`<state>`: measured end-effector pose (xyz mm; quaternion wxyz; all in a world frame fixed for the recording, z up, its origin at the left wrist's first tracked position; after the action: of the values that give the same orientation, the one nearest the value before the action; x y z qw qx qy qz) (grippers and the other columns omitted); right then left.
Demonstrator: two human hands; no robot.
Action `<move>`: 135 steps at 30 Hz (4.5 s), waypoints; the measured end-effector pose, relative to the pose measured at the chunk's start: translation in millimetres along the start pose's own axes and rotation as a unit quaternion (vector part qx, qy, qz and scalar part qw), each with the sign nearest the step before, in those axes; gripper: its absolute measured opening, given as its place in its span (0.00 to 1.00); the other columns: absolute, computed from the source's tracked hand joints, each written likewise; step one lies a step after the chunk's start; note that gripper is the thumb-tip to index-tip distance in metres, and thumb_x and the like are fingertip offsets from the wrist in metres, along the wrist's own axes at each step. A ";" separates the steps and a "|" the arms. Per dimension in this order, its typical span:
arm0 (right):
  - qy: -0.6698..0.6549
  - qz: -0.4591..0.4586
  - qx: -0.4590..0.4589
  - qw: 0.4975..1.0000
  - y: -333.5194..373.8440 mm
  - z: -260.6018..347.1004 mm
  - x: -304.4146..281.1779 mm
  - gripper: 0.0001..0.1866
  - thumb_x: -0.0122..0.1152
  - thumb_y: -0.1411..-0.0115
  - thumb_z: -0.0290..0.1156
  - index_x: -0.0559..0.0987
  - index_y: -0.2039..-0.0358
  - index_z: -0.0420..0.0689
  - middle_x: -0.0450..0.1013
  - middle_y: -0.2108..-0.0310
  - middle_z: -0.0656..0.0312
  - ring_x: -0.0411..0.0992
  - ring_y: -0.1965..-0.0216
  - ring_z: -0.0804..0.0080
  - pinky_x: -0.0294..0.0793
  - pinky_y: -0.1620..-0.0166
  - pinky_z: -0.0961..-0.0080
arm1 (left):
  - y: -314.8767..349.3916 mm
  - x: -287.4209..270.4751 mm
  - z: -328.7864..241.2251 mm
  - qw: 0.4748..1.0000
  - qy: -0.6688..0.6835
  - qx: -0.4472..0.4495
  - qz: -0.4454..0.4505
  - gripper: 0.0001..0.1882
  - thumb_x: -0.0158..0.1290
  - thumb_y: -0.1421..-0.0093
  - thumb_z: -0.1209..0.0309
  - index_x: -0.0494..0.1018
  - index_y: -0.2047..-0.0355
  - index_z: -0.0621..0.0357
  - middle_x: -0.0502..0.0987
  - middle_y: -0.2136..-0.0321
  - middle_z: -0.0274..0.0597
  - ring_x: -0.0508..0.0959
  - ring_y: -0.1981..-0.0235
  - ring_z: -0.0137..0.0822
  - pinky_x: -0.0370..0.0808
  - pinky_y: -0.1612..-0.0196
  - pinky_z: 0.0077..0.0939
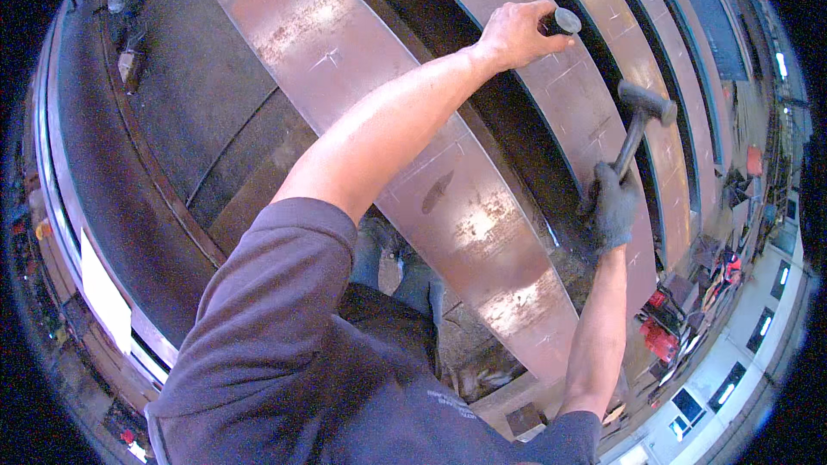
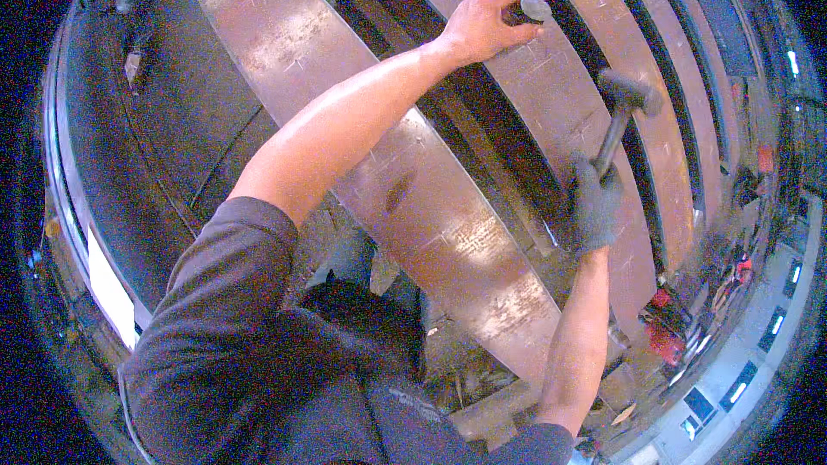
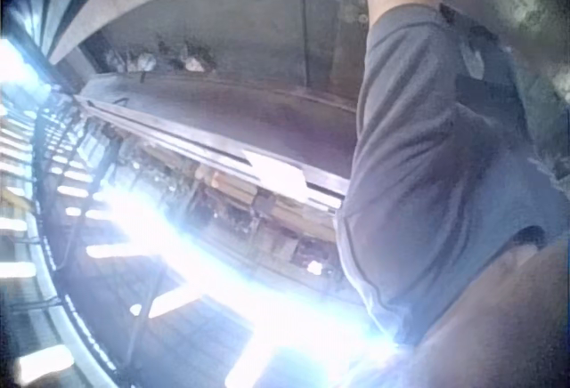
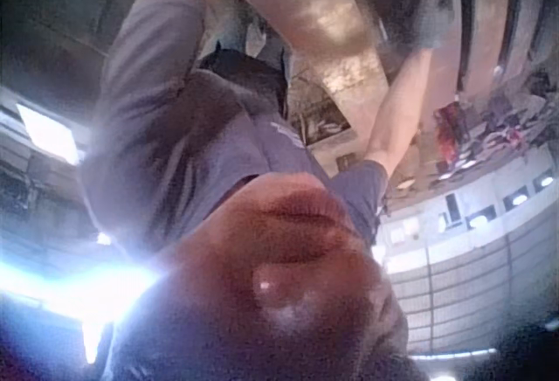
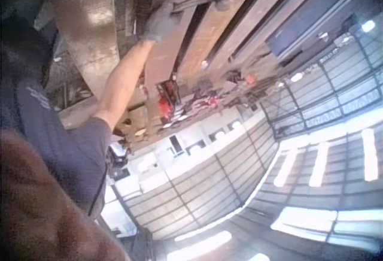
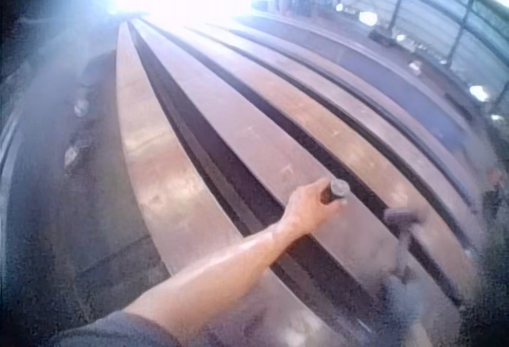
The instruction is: The person uses a hammer and a metal punch to repeatedly strike a large curved metal sheet, creating indentations along its surface. The person holds the punch with the left hand and strikes it with the hammer in the right hand while standing in a workshop.
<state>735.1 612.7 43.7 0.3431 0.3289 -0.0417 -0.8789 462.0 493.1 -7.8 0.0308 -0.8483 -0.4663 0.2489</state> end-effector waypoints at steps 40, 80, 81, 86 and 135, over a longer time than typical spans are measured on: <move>-0.178 0.009 0.012 0.984 -7.1 -52.6 -9.3 0.08 0.60 0.34 0.35 0.72 0.63 0.47 0.62 0.81 0.72 0.60 0.87 0.84 0.61 0.86 0.85 | -58.6 -108.0 52.3 0.994 -0.074 -0.068 -0.051 0.28 0.61 0.39 0.51 0.78 0.51 0.65 0.84 0.58 0.59 0.85 0.54 0.51 0.78 0.49 0.41; 0.146 -0.063 -0.399 0.903 -88.9 193.8 21.3 0.08 0.57 0.32 0.34 0.78 0.63 0.42 0.72 0.78 0.65 0.70 0.78 0.76 0.71 0.75 0.74 | -45.7 -99.2 63.0 0.995 -0.078 0.013 -0.066 0.26 0.65 0.47 0.46 0.81 0.54 0.47 0.84 0.64 0.49 0.83 0.59 0.55 0.79 0.54 0.46; 0.239 -0.010 -0.316 0.918 -91.4 176.7 63.1 0.08 0.58 0.33 0.34 0.78 0.64 0.43 0.71 0.78 0.65 0.70 0.79 0.75 0.71 0.75 0.73 | -45.4 -96.5 62.3 0.997 -0.052 -0.002 -0.048 0.26 0.65 0.47 0.46 0.81 0.54 0.48 0.84 0.64 0.49 0.83 0.59 0.55 0.79 0.54 0.46; -0.016 0.168 -0.079 0.983 -80.6 137.6 116.8 0.11 0.60 0.36 0.35 0.73 0.73 0.46 0.67 0.83 0.68 0.64 0.85 0.78 0.63 0.82 0.72 | -52.4 -104.9 73.3 0.995 -0.050 -0.058 -0.064 0.27 0.66 0.48 0.46 0.81 0.57 0.52 0.84 0.66 0.50 0.84 0.62 0.51 0.80 0.56 0.43; -0.178 0.038 0.000 0.983 -56.1 121.1 174.8 0.11 0.57 0.32 0.37 0.71 0.70 0.47 0.62 0.83 0.69 0.61 0.89 0.79 0.64 0.87 0.78 | -129.0 -219.2 128.3 0.994 -0.067 -0.068 -0.053 0.27 0.61 0.38 0.52 0.78 0.48 0.61 0.83 0.55 0.58 0.83 0.52 0.51 0.77 0.48 0.41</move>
<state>533.5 526.7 25.4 0.3630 0.1657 -0.1148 -0.9097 207.3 365.9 3.0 -0.0455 -0.8036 -0.5278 0.2711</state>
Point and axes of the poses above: each hand's wrist, its own y-axis away from the middle knuckle, its own x-axis out of the palm, z = x × y, the point moved 3 cm from there along -y, towards the middle knuckle
